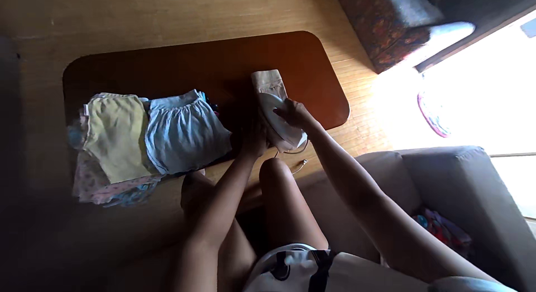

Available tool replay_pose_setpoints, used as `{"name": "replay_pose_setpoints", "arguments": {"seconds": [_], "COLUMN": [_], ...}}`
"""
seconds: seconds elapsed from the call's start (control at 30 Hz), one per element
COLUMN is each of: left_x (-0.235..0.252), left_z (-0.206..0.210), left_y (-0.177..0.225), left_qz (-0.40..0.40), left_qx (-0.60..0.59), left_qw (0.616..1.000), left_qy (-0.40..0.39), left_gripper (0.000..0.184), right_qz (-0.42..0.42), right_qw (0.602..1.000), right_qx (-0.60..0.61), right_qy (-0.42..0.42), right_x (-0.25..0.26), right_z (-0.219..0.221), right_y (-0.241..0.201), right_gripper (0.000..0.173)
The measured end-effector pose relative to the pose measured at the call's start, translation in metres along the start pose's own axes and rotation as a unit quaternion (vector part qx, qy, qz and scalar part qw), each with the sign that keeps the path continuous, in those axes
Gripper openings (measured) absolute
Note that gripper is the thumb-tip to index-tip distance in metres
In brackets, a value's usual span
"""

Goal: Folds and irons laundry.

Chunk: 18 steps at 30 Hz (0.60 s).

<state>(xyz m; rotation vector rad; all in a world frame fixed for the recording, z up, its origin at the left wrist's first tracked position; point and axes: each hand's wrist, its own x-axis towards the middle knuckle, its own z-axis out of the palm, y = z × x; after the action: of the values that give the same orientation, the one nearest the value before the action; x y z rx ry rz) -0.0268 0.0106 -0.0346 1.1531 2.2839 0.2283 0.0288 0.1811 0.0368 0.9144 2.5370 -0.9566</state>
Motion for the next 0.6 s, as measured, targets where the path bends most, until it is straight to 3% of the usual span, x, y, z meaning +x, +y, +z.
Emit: {"name": "replay_pose_setpoints", "arguments": {"seconds": [0.1,0.27,0.5,0.6], "left_x": [0.0,-0.004,-0.001,-0.003], "left_z": [-0.007,-0.016,0.003,-0.005], "left_y": [0.002,0.011,0.013,0.005], "left_qz": [-0.001,-0.007,-0.005,0.016], "left_qx": [-0.002,0.012,-0.031,-0.053], "left_qw": [1.0,0.999,0.999,0.998], "left_qy": [-0.009,-0.051,-0.031,-0.01], "left_gripper": [0.059,0.066,0.084,0.076], "right_qz": [0.012,0.02,0.043,0.048], "right_qw": [1.0,0.999,0.998,0.998], "right_qx": [-0.017,-0.036,-0.035,-0.04], "right_qy": [-0.005,0.001,0.032,0.026], "right_x": [0.02,-0.004,0.017,0.007], "right_z": [0.006,0.014,0.012,0.013], "right_y": [-0.006,0.009,-0.018,-0.014], "right_gripper": [0.052,0.048,0.048,0.046]}}
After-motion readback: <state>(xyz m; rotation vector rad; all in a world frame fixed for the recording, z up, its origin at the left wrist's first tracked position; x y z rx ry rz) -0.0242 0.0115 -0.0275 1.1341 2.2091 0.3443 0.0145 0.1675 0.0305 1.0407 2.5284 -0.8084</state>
